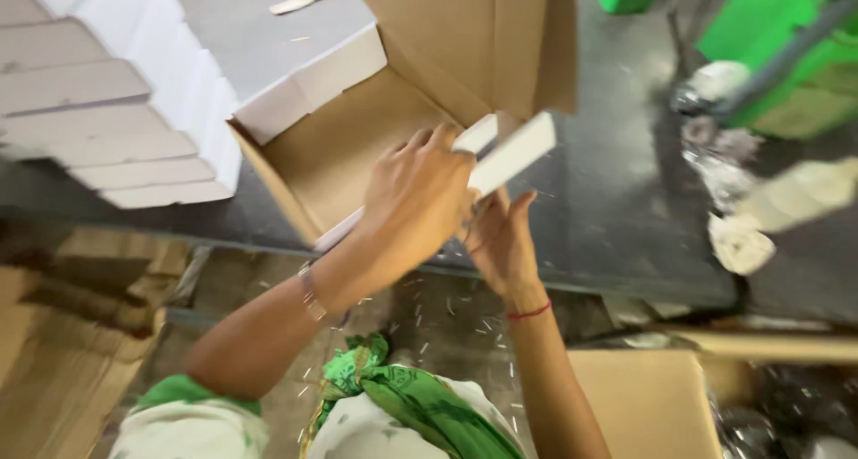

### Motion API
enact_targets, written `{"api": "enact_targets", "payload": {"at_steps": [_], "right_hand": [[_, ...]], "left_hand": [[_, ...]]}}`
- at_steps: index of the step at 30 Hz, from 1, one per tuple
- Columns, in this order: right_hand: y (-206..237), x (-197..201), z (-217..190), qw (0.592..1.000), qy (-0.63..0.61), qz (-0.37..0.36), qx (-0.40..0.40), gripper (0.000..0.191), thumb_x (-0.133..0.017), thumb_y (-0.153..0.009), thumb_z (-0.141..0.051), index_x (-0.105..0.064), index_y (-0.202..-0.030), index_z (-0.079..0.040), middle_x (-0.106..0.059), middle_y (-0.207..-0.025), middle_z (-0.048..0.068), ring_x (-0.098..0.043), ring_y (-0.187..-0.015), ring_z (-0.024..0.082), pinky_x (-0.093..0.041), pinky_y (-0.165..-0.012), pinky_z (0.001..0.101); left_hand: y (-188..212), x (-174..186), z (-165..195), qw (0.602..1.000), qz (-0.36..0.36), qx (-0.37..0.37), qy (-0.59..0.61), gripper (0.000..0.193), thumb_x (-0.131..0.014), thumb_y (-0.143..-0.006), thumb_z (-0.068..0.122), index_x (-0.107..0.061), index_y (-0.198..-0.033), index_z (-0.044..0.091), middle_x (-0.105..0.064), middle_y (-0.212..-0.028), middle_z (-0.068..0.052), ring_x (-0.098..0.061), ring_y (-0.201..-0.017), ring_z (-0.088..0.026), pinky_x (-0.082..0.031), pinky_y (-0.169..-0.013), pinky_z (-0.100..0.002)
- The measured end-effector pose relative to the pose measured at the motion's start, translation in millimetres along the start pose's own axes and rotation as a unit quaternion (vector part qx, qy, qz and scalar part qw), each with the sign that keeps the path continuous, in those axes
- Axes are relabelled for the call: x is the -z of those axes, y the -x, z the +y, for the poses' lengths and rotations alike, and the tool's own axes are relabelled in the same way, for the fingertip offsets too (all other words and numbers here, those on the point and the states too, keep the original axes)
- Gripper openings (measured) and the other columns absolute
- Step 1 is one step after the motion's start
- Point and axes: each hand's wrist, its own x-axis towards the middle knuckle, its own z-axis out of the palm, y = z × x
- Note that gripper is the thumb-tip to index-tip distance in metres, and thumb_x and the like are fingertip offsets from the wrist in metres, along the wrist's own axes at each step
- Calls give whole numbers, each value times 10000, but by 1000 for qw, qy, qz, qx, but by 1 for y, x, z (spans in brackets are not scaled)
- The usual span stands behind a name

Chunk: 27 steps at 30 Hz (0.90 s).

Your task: The person places plastic-wrapped circular items into small white boxes, closes the lids, and stacks the boxes. The person repeats this process multiple times, handling the items and boxes by hand.

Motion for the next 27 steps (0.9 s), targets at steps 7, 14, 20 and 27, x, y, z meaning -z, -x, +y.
{"api": "enact_targets", "payload": {"at_steps": [7,14,20,27], "right_hand": [[2,83,-57,806,440,347,191,89,-697,-982,-117,-666,-1006,-38,-679,-845,46,-642,-712,142,-529,-654,290],[43,123,-111,381,811,340,284,594,-868,-871,-200,-573,-1282,112,-591,-1190,306,-569,-1078,427,-490,-932,495],[-8,65,-28,384,900,120,170,634,-851,-715,-302,-615,-1228,-14,-650,-1239,183,-584,-1132,424,-451,-981,529],[-13,78,-38,325,922,194,-85,162,-619,-877,-141,-766,-936,-172,-725,-850,151,-703,-811,378,-557,-686,489]], "left_hand": [[-41,-188,-24,998,-50,16,33,238,-739,-854,219,-729,-982,18,-611,-1156,-196,-640,-1076,-367,-518,-834,-479],[-67,-286,-23,983,41,0,178,271,-562,-927,39,-612,-1194,30,-507,-1371,-199,-645,-1057,-415,-547,-831,-515],[-100,-237,-109,957,-11,218,188,214,-551,-1065,193,-598,-1249,96,-684,-994,-178,-689,-838,-382,-521,-668,-526],[-73,-243,-257,986,62,143,-50,64,-622,-950,49,-677,-979,33,-618,-1244,-168,-671,-1045,-377,-582,-734,-495]]}}
